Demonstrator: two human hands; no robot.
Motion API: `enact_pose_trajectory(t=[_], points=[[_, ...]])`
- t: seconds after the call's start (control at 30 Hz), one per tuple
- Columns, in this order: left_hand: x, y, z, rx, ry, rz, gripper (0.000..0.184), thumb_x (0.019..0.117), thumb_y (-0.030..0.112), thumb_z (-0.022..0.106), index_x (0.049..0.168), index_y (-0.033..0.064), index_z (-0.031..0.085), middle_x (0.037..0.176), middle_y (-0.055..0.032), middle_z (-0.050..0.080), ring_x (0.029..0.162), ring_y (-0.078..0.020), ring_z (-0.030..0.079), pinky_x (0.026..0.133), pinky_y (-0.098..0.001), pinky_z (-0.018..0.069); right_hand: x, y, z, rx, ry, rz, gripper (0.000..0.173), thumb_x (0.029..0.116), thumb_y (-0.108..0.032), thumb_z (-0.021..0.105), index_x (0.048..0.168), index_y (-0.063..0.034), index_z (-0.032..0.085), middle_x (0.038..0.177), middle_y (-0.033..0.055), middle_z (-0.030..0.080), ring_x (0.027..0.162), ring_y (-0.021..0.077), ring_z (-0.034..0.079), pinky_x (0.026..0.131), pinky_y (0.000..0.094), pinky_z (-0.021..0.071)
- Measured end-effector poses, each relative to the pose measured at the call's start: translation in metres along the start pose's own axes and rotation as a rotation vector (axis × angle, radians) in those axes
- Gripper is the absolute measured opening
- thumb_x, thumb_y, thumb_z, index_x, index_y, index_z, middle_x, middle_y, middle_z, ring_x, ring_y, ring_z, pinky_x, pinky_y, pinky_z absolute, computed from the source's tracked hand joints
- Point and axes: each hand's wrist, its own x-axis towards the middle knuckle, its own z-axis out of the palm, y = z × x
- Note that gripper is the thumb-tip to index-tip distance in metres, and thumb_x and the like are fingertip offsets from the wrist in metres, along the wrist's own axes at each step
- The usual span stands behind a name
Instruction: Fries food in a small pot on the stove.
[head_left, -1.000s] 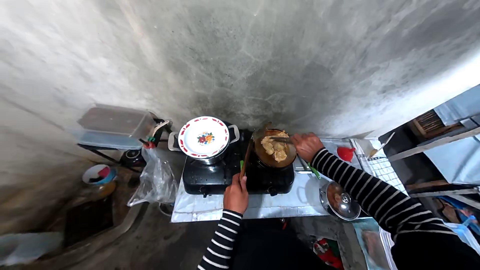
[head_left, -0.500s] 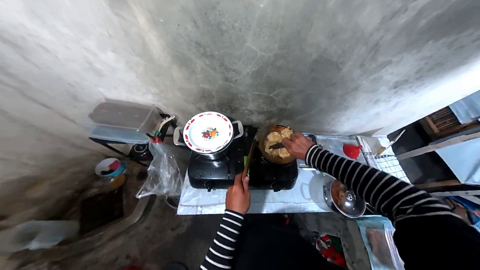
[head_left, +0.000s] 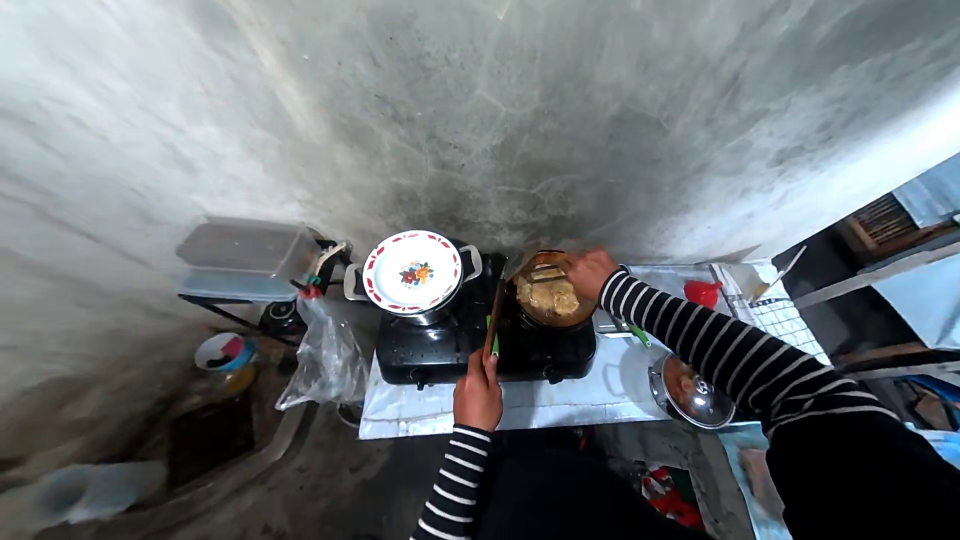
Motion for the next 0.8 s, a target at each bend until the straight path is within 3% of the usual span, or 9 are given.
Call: enact_pose_trajectory(t=[0.03, 0.1, 0.2, 0.4, 0.63, 0.8], points=[[0.0, 0.0, 0.0, 0.008, -0.001, 0.004, 0.047, 0.1098, 0.042, 0.041, 0.142, 0.0105, 0.055, 0.09, -0.0168, 0.071, 0.083, -0.0352, 0.071, 0.079, -0.0572, 0.0564, -0.002, 0.003, 0.005, 0.096, -0.07, 0.091, 0.036, 0.0966, -0.01, 0.063, 0.132, -0.0029, 0.064, 0.133, 0.0212, 0.063, 0.11, 0.0428, 0.066, 0.092, 0.0631, 0.0517], [-0.002, 0.003, -0.001, 0.018, -0.005, 0.015, 0.047, 0.1093, 0.042, 0.041, 0.141, 0.0101, 0.056, 0.088, -0.0164, 0.071, 0.081, -0.0345, 0.071, 0.078, -0.057, 0.0566, -0.007, 0.007, 0.019, 0.297, -0.199, 0.244, 0.042, 0.1009, -0.03, 0.06, 0.133, -0.0022, 0.064, 0.135, 0.0253, 0.062, 0.123, 0.0463, 0.061, 0.1, 0.068, 0.0471], [-0.006, 0.011, -0.002, 0.04, -0.06, 0.003, 0.048, 0.1085, 0.046, 0.042, 0.137, 0.011, 0.058, 0.088, -0.0154, 0.071, 0.082, -0.0336, 0.071, 0.078, -0.0567, 0.0566, -0.014, 0.004, 0.04, 0.541, -0.321, 0.4, 0.058, 0.1055, -0.048, 0.048, 0.132, 0.0022, 0.062, 0.137, 0.0278, 0.061, 0.133, 0.0428, 0.056, 0.109, 0.0634, 0.0441], [-0.016, 0.022, 0.012, 0.109, -0.117, -0.006, 0.049, 0.1101, 0.044, 0.037, 0.14, 0.0105, 0.056, 0.094, -0.0174, 0.072, 0.087, -0.0359, 0.072, 0.081, -0.0574, 0.0568, -0.025, -0.013, 0.061, 0.831, -0.348, 0.526, 0.055, 0.1088, -0.044, 0.043, 0.131, 0.0018, 0.064, 0.139, 0.024, 0.061, 0.133, 0.036, 0.058, 0.111, 0.0557, 0.0448], [-0.006, 0.035, 0.02, 0.282, -0.133, -0.052, 0.048, 0.1107, 0.042, 0.037, 0.144, 0.0104, 0.05, 0.098, -0.0195, 0.073, 0.094, -0.0388, 0.072, 0.084, -0.0583, 0.0569, -0.025, -0.031, 0.064, 0.881, -0.334, 0.559, 0.055, 0.1082, -0.041, 0.045, 0.139, 0.0037, 0.056, 0.145, 0.0238, 0.057, 0.138, 0.035, 0.054, 0.114, 0.0542, 0.0429], [-0.011, 0.053, 0.022, 0.561, -0.115, -0.082, 0.048, 0.11, 0.045, 0.036, 0.146, 0.0159, 0.049, 0.1, -0.0177, 0.074, 0.095, -0.0391, 0.073, 0.081, -0.058, 0.0575, -0.031, -0.02, 0.058, 0.857, -0.384, 0.551, 0.051, 0.1059, -0.034, 0.05, 0.137, 0.006, 0.057, 0.143, 0.0248, 0.058, 0.135, 0.0348, 0.057, 0.11, 0.0543, 0.0463]])
